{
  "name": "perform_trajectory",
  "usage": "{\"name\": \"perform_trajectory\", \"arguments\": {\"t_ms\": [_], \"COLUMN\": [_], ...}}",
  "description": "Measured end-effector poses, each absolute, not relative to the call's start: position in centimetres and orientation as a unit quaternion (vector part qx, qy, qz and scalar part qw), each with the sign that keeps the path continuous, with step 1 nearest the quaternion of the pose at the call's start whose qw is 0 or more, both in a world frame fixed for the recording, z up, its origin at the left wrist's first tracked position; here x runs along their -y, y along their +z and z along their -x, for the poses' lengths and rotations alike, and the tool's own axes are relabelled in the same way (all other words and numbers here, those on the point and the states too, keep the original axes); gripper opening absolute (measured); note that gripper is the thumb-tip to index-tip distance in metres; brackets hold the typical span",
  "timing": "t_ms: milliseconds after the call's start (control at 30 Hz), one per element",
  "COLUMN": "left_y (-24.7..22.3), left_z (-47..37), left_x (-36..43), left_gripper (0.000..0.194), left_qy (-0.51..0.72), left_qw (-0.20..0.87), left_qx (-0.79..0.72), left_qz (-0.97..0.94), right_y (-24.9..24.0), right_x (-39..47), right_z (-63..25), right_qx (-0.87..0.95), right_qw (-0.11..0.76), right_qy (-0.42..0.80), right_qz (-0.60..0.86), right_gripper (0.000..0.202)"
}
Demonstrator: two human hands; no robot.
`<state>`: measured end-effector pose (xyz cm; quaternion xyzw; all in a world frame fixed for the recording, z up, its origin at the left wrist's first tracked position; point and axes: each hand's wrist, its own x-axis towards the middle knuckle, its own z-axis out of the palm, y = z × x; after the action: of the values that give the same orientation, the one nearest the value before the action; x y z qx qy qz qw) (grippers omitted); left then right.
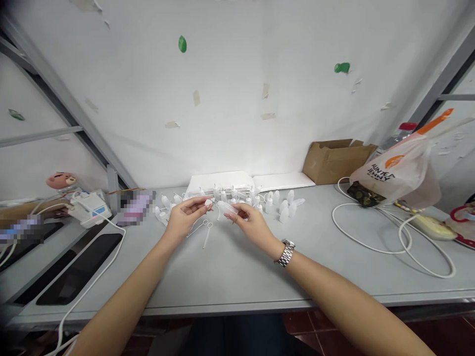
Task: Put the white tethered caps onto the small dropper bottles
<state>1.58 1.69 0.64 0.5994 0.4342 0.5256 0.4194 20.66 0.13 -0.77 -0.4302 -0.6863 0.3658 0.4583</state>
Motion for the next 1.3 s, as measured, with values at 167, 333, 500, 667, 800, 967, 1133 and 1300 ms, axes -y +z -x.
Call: {"name": "perform_trajectory", "arguments": {"t_ms": [167, 333, 500, 667, 800, 967, 1133, 1300], "left_y": [0.9, 1.1, 1.0, 1.0, 1.1, 1.0, 0.8, 0.4], "left_z": [-1.6, -1.3, -1.4, -1.7, -1.9, -1.8, -1.7, -1.9], "left_x": [-1.2, -1.2, -1.2, -1.0, -0.8, -0.7, -0.4, -0.3], "left_gripper": [0.029, 0.023, 0.023, 0.023, 0.020, 0.013, 0.013, 0.011], "left_qy": [0.498, 0.468, 0.462, 0.477, 0.486, 0.493, 0.512, 0.522], "left_qw": [0.392, 0.383, 0.395, 0.411, 0.399, 0.389, 0.335, 0.284], "left_qx": [-0.422, -0.418, -0.418, -0.431, -0.449, -0.466, -0.453, -0.421], "left_qz": [-0.649, -0.678, -0.675, -0.646, -0.634, -0.623, -0.649, -0.685], "right_y": [-1.0, -1.0, -0.6, -0.5, -0.6, -0.6, 0.0, 0.5], "right_x": [-0.1, -0.1, 0.1, 0.2, 0.2, 0.5, 0.6, 0.2], "right_z": [-20.7, -20.8, -21.0, -21.3, -21.5, -21.4, -21.1, -20.9], "right_qx": [0.707, 0.740, 0.782, 0.812, 0.829, 0.833, 0.801, 0.690], "right_qw": [0.452, 0.444, 0.434, 0.423, 0.425, 0.430, 0.414, 0.409], "right_qy": [0.317, 0.267, 0.196, 0.122, 0.072, 0.057, 0.203, 0.438], "right_qz": [0.441, 0.429, 0.403, 0.382, 0.356, 0.342, 0.383, 0.405], "right_gripper": [0.026, 0.027, 0.022, 0.021, 0.022, 0.024, 0.022, 0.029]}}
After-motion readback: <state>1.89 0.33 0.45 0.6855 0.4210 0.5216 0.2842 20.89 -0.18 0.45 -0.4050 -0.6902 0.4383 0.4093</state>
